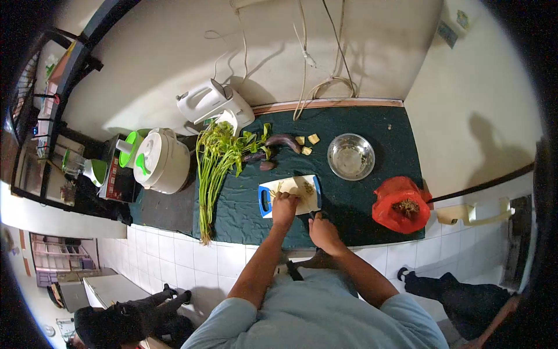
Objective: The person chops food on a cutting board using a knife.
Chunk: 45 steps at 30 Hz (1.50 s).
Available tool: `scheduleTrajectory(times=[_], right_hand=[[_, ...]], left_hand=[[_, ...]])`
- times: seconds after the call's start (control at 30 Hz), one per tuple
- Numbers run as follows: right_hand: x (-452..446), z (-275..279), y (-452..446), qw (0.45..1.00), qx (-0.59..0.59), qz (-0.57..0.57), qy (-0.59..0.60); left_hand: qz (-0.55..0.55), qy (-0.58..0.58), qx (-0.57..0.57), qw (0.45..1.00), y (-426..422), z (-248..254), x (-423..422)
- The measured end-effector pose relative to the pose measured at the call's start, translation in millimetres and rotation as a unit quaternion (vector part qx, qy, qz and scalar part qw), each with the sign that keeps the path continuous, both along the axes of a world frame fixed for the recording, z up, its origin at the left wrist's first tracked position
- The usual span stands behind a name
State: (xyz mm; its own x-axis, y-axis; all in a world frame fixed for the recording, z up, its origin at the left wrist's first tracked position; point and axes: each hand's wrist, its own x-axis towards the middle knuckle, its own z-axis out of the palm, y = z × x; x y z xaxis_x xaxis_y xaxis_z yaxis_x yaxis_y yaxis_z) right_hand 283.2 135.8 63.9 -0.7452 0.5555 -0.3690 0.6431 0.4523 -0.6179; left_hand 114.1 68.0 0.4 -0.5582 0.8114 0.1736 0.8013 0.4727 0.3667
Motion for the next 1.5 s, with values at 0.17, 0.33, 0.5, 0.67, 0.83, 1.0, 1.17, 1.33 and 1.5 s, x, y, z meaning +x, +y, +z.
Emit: scheduleTrajectory(times=[0.17,0.33,0.5,0.67,0.83,1.0,1.17,1.33,1.5], right_hand=[[-14.3,-23.2,-21.9,0.999,0.008,-0.038,-0.026],[-37.0,-52.1,-14.0,0.998,0.005,-0.069,-0.011],[-49.0,-23.2,-9.4,0.999,0.014,-0.044,-0.014],[-45.1,-72.1,-28.9,0.994,-0.004,-0.099,-0.051],[-64.3,-35.5,-20.5,0.994,0.027,-0.099,-0.039],[-58.5,-35.6,-28.5,0.995,0.003,-0.09,-0.036],[-56.5,-47.8,-33.1,0.98,-0.108,-0.166,-0.024],[-70.9,-36.7,-21.2,0.995,0.044,-0.084,-0.016],[-55.3,-41.0,-41.5,0.995,0.023,-0.099,-0.021]], left_hand=[[-0.014,0.027,-0.029,0.999,-3.1,-9.2,-11.3],[0.015,0.01,-0.013,1.0,-4.4,-3.5,-14.2],[0.107,-0.145,-0.041,0.983,-1.6,12.5,-17.2],[0.135,-0.189,-0.057,0.971,1.1,16.1,-20.3],[0.158,-0.184,-0.085,0.966,3.8,-5.8,-25.3],[0.13,-0.216,-0.078,0.965,2.3,2.2,-31.3],[0.123,-0.229,-0.075,0.963,3.0,21.8,-29.5],[0.075,-0.161,-0.027,0.984,-6.5,-4.0,-23.9],[0.027,-0.091,0.051,0.994,-10.7,-0.2,-11.6]])
